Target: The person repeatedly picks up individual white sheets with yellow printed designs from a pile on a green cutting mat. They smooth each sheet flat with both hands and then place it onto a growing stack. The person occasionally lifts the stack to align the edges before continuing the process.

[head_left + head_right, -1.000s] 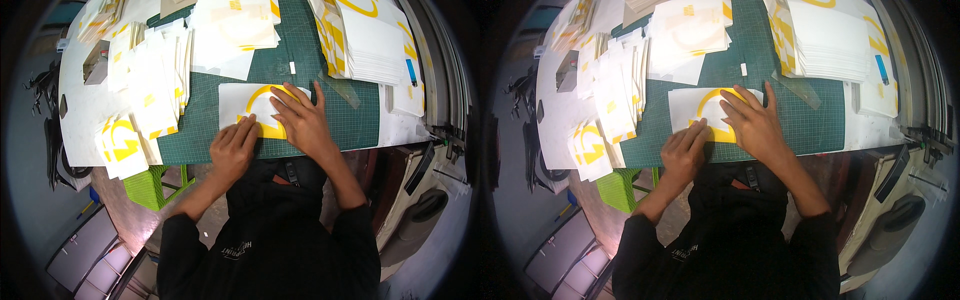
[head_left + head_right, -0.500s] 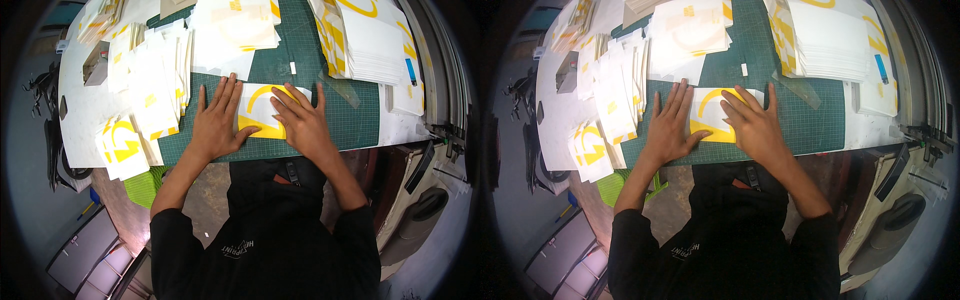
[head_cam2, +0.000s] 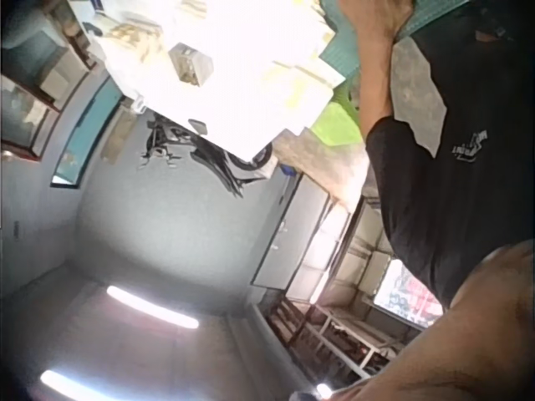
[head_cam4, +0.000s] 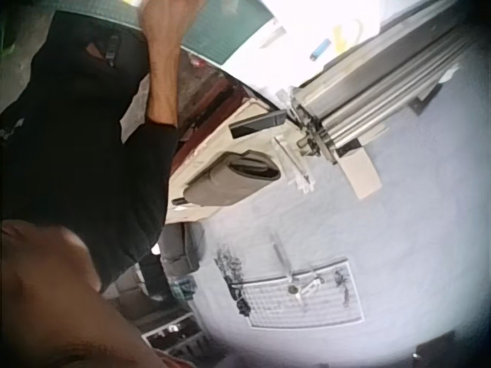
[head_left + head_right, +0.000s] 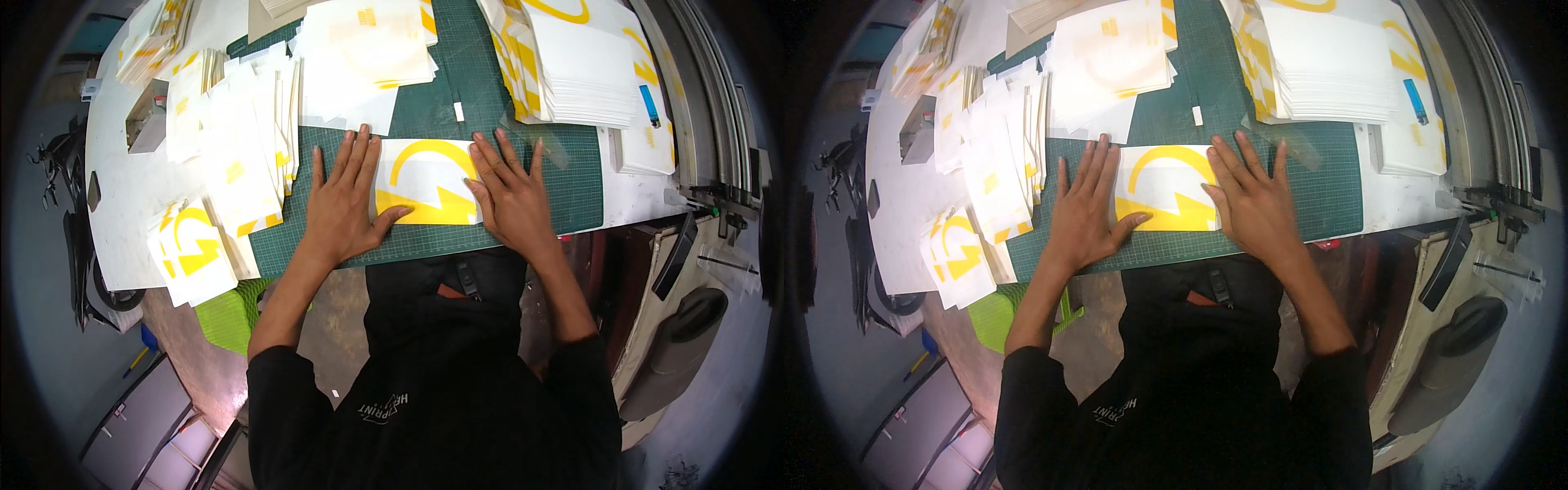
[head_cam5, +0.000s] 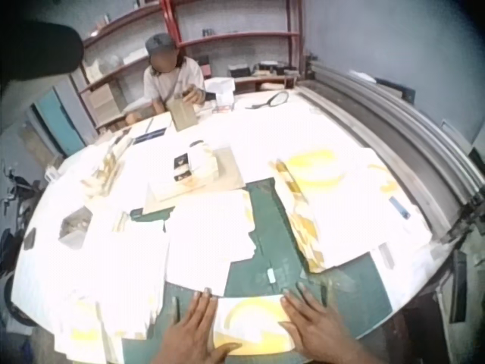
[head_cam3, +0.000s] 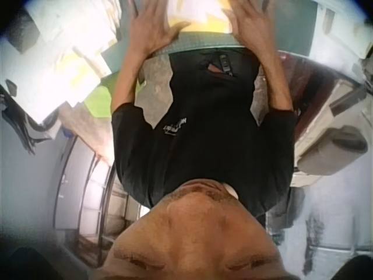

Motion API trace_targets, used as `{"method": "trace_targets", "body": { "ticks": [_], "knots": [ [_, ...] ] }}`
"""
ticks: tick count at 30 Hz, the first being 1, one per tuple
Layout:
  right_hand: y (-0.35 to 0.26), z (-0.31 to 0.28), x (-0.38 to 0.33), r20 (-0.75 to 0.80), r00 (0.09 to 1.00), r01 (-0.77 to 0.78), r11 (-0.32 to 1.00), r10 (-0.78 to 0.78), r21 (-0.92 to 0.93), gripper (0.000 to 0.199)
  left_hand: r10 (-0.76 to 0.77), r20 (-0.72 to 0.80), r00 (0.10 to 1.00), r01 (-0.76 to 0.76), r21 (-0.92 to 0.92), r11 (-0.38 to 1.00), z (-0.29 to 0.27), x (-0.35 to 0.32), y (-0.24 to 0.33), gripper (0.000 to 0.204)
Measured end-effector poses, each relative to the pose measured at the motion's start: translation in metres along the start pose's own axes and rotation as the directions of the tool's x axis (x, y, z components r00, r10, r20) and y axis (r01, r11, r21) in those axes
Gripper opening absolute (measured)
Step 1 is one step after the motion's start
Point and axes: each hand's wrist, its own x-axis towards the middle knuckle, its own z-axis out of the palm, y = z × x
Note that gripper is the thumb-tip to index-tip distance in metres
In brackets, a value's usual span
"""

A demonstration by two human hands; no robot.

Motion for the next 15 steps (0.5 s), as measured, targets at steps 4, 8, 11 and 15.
{"method": "trace_targets", "body": {
  "ticks": [4,8,11,15],
  "knots": [
    [0.017,-0.007,-0.006,-0.194,0.978,-0.054,0.994,0.071,0.091,0.048,-0.015,-0.035,0.999,0.015,0.000,1.000,-0.002,-0.003,0.003,0.101],
    [0.058,-0.008,-0.016,-0.340,0.819,-0.459,0.883,0.462,0.094,0.052,-0.145,-0.105,0.984,0.138,-0.075,0.988,0.012,-0.009,0.033,0.100],
    [0.069,-0.010,-0.011,-0.290,0.815,-0.492,0.864,0.501,0.111,0.050,-0.196,-0.180,0.964,0.180,-0.101,0.978,0.016,-0.014,0.052,0.094],
    [0.069,-0.026,-0.002,-0.028,0.765,-0.599,0.728,0.643,0.335,0.043,-0.205,-0.202,0.958,0.199,-0.048,0.979,0.008,-0.019,0.055,0.083]
  ]
}}
